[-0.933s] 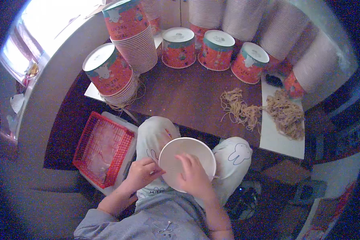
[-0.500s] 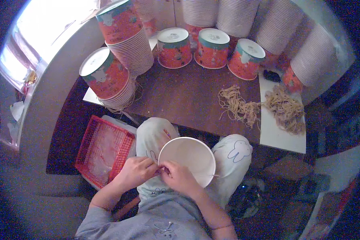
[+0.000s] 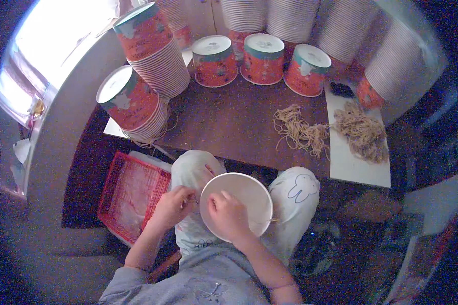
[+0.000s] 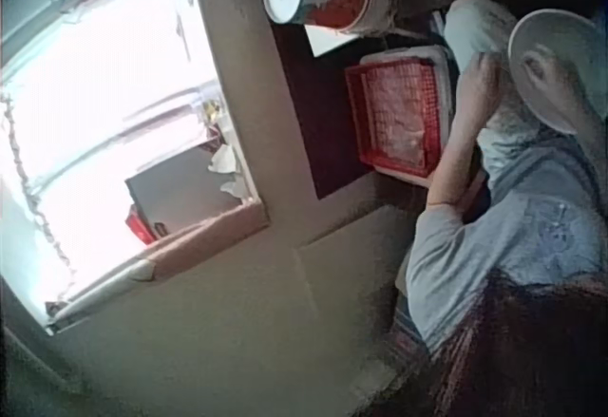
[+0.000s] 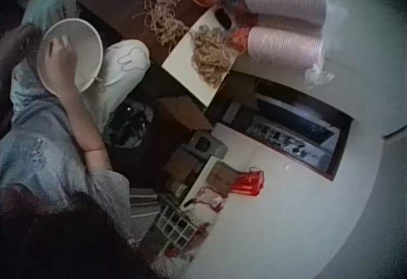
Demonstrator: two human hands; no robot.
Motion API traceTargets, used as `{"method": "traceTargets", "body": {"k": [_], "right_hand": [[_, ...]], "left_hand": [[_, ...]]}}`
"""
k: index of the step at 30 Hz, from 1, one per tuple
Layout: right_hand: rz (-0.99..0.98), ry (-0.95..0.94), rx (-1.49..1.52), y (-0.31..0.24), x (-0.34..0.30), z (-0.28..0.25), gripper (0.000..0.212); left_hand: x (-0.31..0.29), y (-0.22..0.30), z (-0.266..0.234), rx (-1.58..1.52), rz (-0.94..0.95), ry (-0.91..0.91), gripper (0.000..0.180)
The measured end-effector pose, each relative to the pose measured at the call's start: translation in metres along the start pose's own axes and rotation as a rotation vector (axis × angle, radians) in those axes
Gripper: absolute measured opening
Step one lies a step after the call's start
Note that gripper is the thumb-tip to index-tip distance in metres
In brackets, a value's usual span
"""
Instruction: Assembling paper buckets by threading string handles through pre-drilled holes.
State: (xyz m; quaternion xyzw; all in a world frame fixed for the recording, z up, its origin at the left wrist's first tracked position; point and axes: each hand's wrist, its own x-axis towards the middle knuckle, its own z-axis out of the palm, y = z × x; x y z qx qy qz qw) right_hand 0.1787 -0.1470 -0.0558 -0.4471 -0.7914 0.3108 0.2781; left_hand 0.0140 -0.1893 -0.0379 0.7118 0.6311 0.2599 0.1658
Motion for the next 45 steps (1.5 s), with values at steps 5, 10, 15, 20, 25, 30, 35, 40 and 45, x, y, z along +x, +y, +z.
{"method": "traceTargets", "body": {"k": [5,10,15,20,25,30,35,40,45], "right_hand": [[0.001,-0.027,-0.138,0.0,0.003,0.005,0.014],[0.0,-0.017,-0.14,0.0,0.005,0.006,0.006],[-0.004,-0.028,-0.131,0.0,0.006,0.007,0.007],[0.007,-0.037,-0.125,0.0,0.006,0.008,0.007],[0.02,-0.082,-0.135,0.002,0.006,0.01,0.009],[-0.051,-0.109,-0.192,-0.007,-0.008,-0.003,0.03],[-0.09,-0.364,-0.398,-0.008,-0.03,-0.014,0.05],[-0.247,-0.468,-0.36,0.012,-0.037,-0.019,0.05],[-0.323,-0.618,-0.352,0.025,-0.034,-0.045,0.047]], "left_hand": [[-0.002,-0.009,0.012,-0.151,-0.039,0.002,0.02],[0.001,-0.004,0.012,-0.192,-0.044,-0.06,0.02],[0.0,-0.009,0.018,-0.223,-0.036,-0.051,0.019],[0.002,-0.008,0.019,-0.227,-0.055,-0.08,0.018],[0.003,-0.01,0.022,-0.247,-0.052,-0.065,0.015],[0.001,-0.013,0.024,-0.248,-0.069,-0.044,0.014],[-0.003,-0.016,0.009,-0.207,-0.076,0.023,0.013],[-0.012,-0.035,-0.006,-0.739,-0.037,-0.078,0.005],[-0.021,-0.03,-0.016,-1.478,0.042,-0.323,0.007]]}}
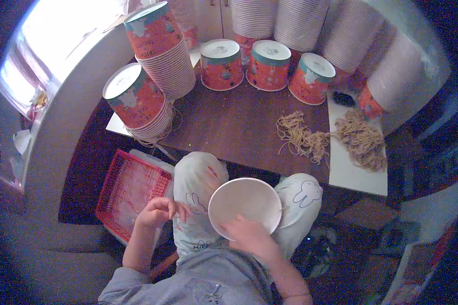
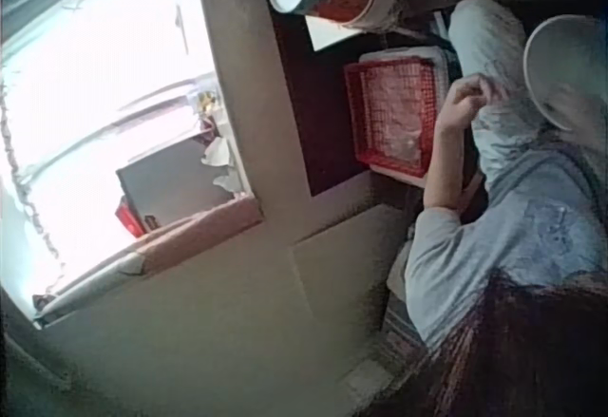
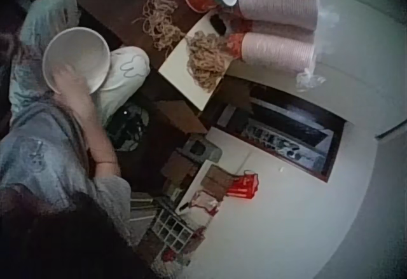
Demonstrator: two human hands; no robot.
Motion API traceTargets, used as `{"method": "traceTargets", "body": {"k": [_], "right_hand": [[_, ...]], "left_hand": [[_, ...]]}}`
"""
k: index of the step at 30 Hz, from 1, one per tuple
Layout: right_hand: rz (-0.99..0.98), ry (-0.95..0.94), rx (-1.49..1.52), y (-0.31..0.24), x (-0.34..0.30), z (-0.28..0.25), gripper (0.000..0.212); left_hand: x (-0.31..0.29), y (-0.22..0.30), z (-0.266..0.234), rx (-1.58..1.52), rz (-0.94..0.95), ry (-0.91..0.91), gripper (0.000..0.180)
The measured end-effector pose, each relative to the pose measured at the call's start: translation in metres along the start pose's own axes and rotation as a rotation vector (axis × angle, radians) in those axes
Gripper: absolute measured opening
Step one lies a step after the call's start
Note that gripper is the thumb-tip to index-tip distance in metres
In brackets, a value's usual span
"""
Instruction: Assembling paper buckets by threading string handles through pre-drilled holes.
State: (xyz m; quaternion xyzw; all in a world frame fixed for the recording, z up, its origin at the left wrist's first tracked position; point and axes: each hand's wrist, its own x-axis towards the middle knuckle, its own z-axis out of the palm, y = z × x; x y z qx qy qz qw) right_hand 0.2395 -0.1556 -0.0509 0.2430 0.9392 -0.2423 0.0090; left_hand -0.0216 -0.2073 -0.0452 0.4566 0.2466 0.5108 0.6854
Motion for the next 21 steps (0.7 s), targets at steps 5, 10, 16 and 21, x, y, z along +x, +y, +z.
{"method": "traceTargets", "body": {"k": [5,10,16,21], "right_hand": [[0.057,-0.072,0.14,0.001,-0.007,-0.031,0.031],[0.053,0.194,0.219,0.001,0.001,-0.038,0.018],[-0.077,0.448,0.268,-0.006,0.023,-0.049,0.011],[-0.031,0.761,0.231,-0.008,0.03,-0.03,0.008]], "left_hand": [[0.001,-0.01,0.013,-0.289,-0.052,0.048,0.005],[0.022,-0.017,0.034,0.115,-0.339,0.362,0.014],[0.028,-0.027,0.044,0.549,-0.177,0.254,0.016],[0.025,-0.03,0.038,0.539,-0.28,0.251,0.014]]}}
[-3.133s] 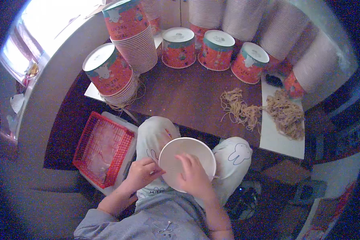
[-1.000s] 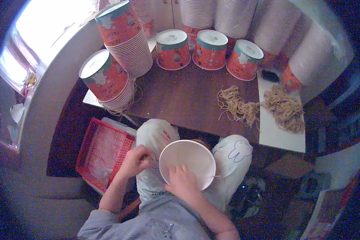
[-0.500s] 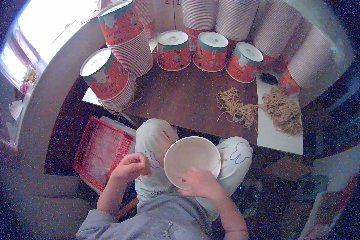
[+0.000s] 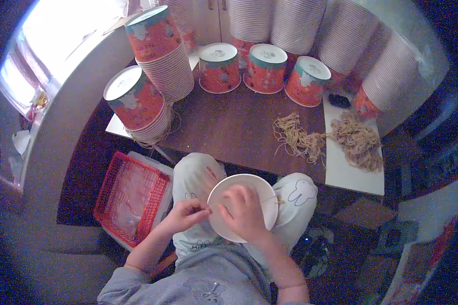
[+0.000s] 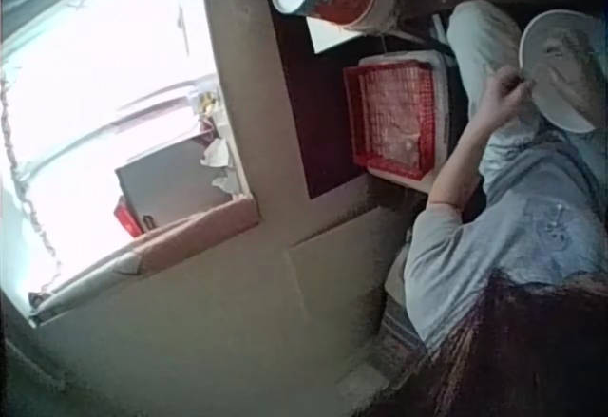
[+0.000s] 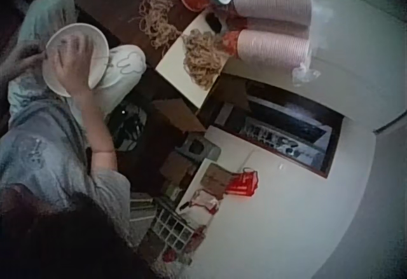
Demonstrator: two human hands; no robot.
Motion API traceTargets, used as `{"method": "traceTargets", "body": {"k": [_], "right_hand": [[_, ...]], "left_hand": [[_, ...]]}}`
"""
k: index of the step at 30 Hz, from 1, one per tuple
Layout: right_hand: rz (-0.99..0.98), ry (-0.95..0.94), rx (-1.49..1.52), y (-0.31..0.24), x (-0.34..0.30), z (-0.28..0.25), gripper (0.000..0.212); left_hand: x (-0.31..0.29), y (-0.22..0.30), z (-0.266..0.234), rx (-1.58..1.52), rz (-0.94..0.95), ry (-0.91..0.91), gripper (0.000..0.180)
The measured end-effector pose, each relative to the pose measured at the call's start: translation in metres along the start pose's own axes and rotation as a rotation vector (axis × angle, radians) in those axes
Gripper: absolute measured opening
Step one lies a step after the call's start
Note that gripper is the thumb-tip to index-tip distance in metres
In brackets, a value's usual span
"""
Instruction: Assembling paper buckets by threading string handles through pre-drilled holes.
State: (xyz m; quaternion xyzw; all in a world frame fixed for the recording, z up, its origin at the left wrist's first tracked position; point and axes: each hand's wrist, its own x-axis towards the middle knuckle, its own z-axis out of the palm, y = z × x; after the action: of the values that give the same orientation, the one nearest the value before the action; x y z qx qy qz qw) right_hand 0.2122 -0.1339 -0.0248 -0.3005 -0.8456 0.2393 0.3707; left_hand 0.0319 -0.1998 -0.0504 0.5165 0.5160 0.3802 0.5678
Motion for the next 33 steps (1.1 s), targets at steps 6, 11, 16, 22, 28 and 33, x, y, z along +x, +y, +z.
{"method": "traceTargets", "body": {"k": [6,11,16,22,28,33], "right_hand": [[0.036,-0.153,-0.068,-0.002,-0.032,0.015,0.016],[0.1,-0.053,0.009,-0.007,-0.024,0.029,0.012],[0.136,0.006,-0.025,-0.003,-0.026,0.028,0.01],[0.149,0.07,-0.072,-0.009,-0.033,0.019,0.007],[0.0,-0.041,-0.202,-0.032,-0.043,0.032,0.009],[0.079,-0.173,-0.137,-0.028,-0.037,0.032,0.011]], "left_hand": [[0.0,-0.005,-0.01,-0.288,-0.111,-0.056,0.015],[0.002,-0.008,-0.012,-0.286,-0.052,-0.082,0.016],[0.002,-0.01,-0.014,-0.268,-0.041,-0.088,0.016],[0.003,-0.012,-0.016,-0.292,-0.031,-0.06,0.012],[0.006,-0.012,-0.018,-0.303,-0.096,-0.027,0.01],[0.006,-0.009,-0.021,0.204,0.071,0.012,0.014]]}}
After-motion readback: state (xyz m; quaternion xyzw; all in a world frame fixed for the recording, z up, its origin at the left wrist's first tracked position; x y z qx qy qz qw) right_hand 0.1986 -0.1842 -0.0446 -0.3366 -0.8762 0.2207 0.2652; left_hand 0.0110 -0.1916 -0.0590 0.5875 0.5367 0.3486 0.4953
